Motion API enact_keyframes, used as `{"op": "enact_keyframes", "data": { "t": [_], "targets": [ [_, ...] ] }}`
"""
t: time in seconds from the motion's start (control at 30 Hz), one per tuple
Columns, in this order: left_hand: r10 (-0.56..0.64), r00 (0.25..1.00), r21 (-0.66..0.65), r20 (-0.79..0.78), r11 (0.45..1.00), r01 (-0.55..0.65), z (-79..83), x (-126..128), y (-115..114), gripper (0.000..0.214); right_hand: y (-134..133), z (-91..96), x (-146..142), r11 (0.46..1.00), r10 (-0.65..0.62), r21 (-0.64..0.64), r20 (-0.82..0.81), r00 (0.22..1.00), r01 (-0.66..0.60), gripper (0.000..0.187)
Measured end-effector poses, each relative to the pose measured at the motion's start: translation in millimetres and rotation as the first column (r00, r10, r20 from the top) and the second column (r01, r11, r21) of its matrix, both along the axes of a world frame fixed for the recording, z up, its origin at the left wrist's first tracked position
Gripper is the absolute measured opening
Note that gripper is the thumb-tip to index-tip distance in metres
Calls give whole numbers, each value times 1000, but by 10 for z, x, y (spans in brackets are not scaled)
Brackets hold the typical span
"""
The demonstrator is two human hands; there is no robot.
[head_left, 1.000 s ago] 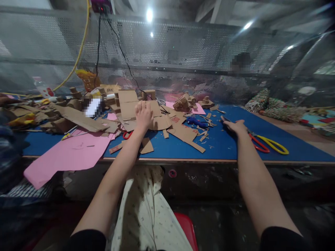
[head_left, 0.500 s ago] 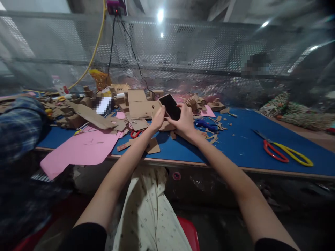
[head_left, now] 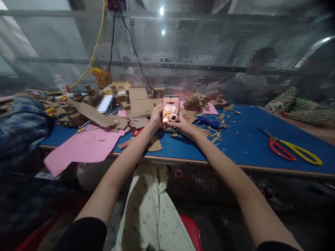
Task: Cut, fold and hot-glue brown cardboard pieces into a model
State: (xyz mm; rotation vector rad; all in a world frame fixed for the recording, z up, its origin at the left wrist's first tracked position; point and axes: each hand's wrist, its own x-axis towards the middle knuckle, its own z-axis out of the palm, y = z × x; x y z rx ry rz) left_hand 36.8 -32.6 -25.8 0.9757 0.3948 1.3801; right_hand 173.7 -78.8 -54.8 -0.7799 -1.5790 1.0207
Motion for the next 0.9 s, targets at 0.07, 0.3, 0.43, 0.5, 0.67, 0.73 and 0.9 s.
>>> {"op": "enact_keyframes", "data": {
  "t": [0.07, 0.3, 0.43, 0.5, 0.67, 0.73, 0.9],
  "targets": [
    [-5, 1000, 14, -23, 1000, 5, 3, -14, -6, 11, -15, 5, -5, 1000, 0, -15, -11, 1000, 0, 103],
    [-5, 995, 4, -97, 1000, 5, 19, -42, -46, 13, -53, -2, 39, 998, 20, -52, 2, 1000, -20, 107],
    [15, 990, -22, -139, 1000, -18, 33, -47, -81, 11, -35, -19, 59, 1000, -6, -20, 23, 1000, 6, 114],
    [16, 989, -23, -147, 1000, -19, 22, -43, -75, 11, -36, -17, 55, 999, 4, -45, -16, 1000, -5, 116],
    [-1, 989, -42, -149, 999, -5, -21, -40, -37, 15, -89, 26, 28, 989, 78, -116, -119, 990, -91, 107],
    [-4, 989, -53, -149, 999, -4, -30, -44, -27, 16, -104, 43, 14, 988, 80, -123, -132, 988, -97, 105],
    [-7, 992, -73, -125, 997, -3, -54, -41, 7, 14, -59, 52, -38, 976, 10, -205, -259, 966, -65, 70]
  ]
}}
